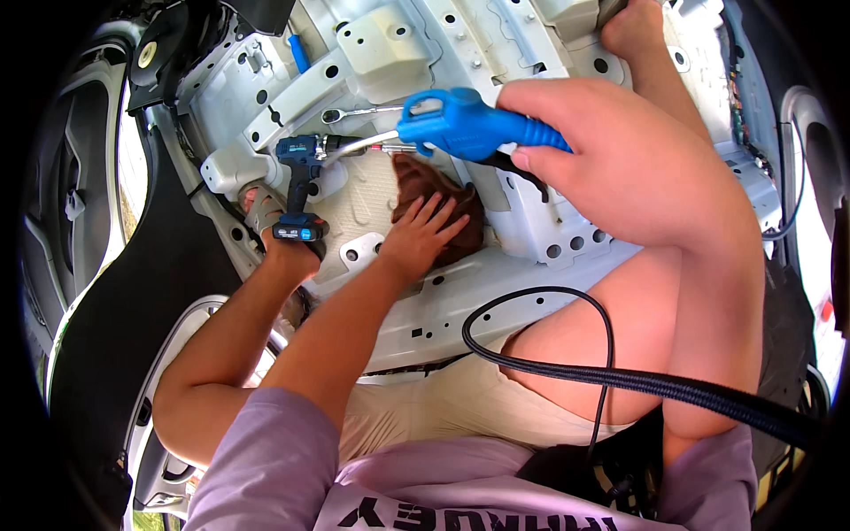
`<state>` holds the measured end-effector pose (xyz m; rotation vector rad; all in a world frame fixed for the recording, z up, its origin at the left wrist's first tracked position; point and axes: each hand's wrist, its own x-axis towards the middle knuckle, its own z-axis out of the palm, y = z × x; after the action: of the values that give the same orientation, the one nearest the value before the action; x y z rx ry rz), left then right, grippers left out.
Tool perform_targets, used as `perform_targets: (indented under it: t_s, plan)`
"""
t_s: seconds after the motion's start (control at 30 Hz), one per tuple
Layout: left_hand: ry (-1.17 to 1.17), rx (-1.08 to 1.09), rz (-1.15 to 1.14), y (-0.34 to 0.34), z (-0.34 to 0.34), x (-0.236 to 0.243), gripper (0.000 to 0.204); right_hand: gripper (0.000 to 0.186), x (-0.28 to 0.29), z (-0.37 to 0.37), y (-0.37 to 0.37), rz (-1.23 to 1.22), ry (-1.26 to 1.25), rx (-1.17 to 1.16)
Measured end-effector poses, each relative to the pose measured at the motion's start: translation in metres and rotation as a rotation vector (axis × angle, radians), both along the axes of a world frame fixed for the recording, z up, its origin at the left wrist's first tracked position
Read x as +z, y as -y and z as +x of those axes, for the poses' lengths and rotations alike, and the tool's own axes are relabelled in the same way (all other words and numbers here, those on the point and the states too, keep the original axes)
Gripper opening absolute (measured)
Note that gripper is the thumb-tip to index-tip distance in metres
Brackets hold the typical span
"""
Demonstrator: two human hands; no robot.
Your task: The person manipulates internal car components using a screwdriver, a power drill, and an air duster tool, cleaning and securing parts inside the floor of the vehicle.
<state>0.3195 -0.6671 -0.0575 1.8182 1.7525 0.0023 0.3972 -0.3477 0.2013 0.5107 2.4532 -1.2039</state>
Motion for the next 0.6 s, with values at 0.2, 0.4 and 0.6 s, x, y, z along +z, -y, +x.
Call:
perform_targets:
  t_s: [0.2,0.4,0.6]
  plan:
    - [-0.078,0.042,-0.050,0.013,-0.028,0.006,0.072,0.014,-0.006,-0.002,-0.009,-0.078,0.103,-0.070]
    - [0.510,0.450,-0.203,0.075,-0.008,0.026,0.070,0.014,-0.010,-0.007,-0.010,-0.109,0.142,-0.002]
    - [0.815,0.955,-0.211,0.032,-0.003,0.060,0.038,0.013,-0.012,-0.005,-0.002,-0.098,0.120,0.077]
